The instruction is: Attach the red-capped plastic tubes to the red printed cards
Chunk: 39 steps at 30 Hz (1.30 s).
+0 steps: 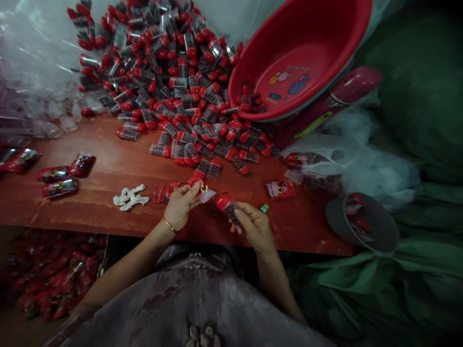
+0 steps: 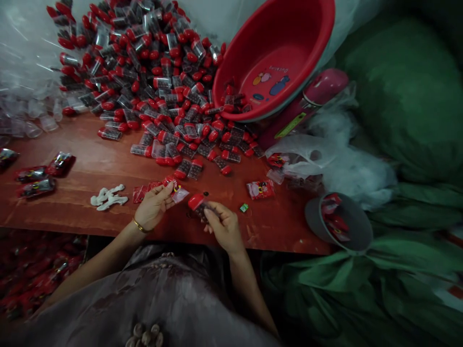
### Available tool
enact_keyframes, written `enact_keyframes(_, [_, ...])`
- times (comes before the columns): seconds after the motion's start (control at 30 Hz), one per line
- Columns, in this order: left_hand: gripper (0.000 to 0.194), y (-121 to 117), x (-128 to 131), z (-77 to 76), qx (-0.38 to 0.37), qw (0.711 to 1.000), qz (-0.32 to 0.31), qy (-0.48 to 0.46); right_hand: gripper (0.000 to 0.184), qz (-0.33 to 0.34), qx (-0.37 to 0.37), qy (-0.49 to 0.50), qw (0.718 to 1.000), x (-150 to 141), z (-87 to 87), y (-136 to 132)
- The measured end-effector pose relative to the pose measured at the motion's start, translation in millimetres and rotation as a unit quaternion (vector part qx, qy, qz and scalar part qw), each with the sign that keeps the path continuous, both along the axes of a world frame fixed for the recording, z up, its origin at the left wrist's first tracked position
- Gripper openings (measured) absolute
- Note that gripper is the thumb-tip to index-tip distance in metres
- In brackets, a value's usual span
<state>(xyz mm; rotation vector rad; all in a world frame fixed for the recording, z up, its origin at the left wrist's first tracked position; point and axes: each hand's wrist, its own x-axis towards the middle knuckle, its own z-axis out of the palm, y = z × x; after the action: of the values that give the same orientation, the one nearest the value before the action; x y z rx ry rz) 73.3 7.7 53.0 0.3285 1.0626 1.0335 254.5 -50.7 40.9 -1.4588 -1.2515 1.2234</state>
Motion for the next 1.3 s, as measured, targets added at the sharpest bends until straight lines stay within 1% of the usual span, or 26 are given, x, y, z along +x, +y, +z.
enact_keyframes(0.1, [0.043, -3, 4, 1.2, 0.029, 1.000, -0.002, 0.002, 0.029, 0.025, -0.026, 0.048, 0.998, -7, 6.9, -6])
enact_keyframes(0.27, [0.040, -6, 5, 2.0, 0.080, 0.997, -0.022, 0.006, 0.027, 0.042, -0.037, 0.073, 0.996, -15, 2.7, 1])
enact_keyframes(0.33, [0.038, -7, 4, 1.7, 0.089, 0.995, -0.034, 0.005, 0.027, 0.037, -0.030, 0.079, 0.996, -17, 0.5, 4])
enact_keyframes(0.43, [0.037, -8, 4, 1.7, 0.083, 0.996, -0.027, -0.002, 0.025, 0.017, -0.003, 0.075, 0.997, -21, -1.7, 4])
enact_keyframes(0.5, [0.038, -9, 6, 1.5, 0.073, 0.997, -0.021, -0.004, 0.025, 0.014, 0.013, 0.065, 0.998, -23, -3.3, 3])
enact_keyframes(0.57, [0.039, -10, 10, 0.1, 0.062, 0.998, -0.027, -0.009, 0.025, 0.011, 0.032, 0.045, 0.998, -27, -5.5, 2])
enact_keyframes(0.67, [0.040, -14, 16, -4.4, 0.052, 0.997, -0.044, -0.029, 0.026, -0.025, 0.070, -0.011, 0.997, -35, -9.7, 4])
enact_keyframes(0.77, [0.039, -17, 20, -8.9, 0.062, 0.997, -0.038, -0.035, 0.026, -0.067, 0.100, -0.072, 0.990, -44, -12.2, 8])
enact_keyframes(0.83, [0.037, -17, 20, -10.0, 0.074, 0.997, -0.025, -0.026, 0.026, -0.059, 0.097, -0.079, 0.990, -47, -11.9, 11])
enact_keyframes(0.97, [0.035, -14, 16, -8.2, 0.097, 0.995, -0.028, -0.004, 0.027, -0.015, 0.062, -0.029, 0.998, -51, -10.9, 15])
enact_keyframes(1.1, [0.034, -8, 13, -7.8, 0.083, 0.995, -0.050, 0.008, 0.026, -0.015, 0.047, 0.045, 0.998, -54, -14.9, 17])
enact_keyframes(1.2, [0.032, -3, 10, -9.2, 0.069, 0.996, -0.061, 0.013, 0.025, 0.001, 0.042, 0.116, 0.992, -52, -17.6, 15])
enact_keyframes(1.3, [0.030, -3, 9, -10.6, 0.077, 0.995, -0.060, 0.005, 0.020, -0.010, 0.046, 0.118, 0.992, -50, -17.1, 14])
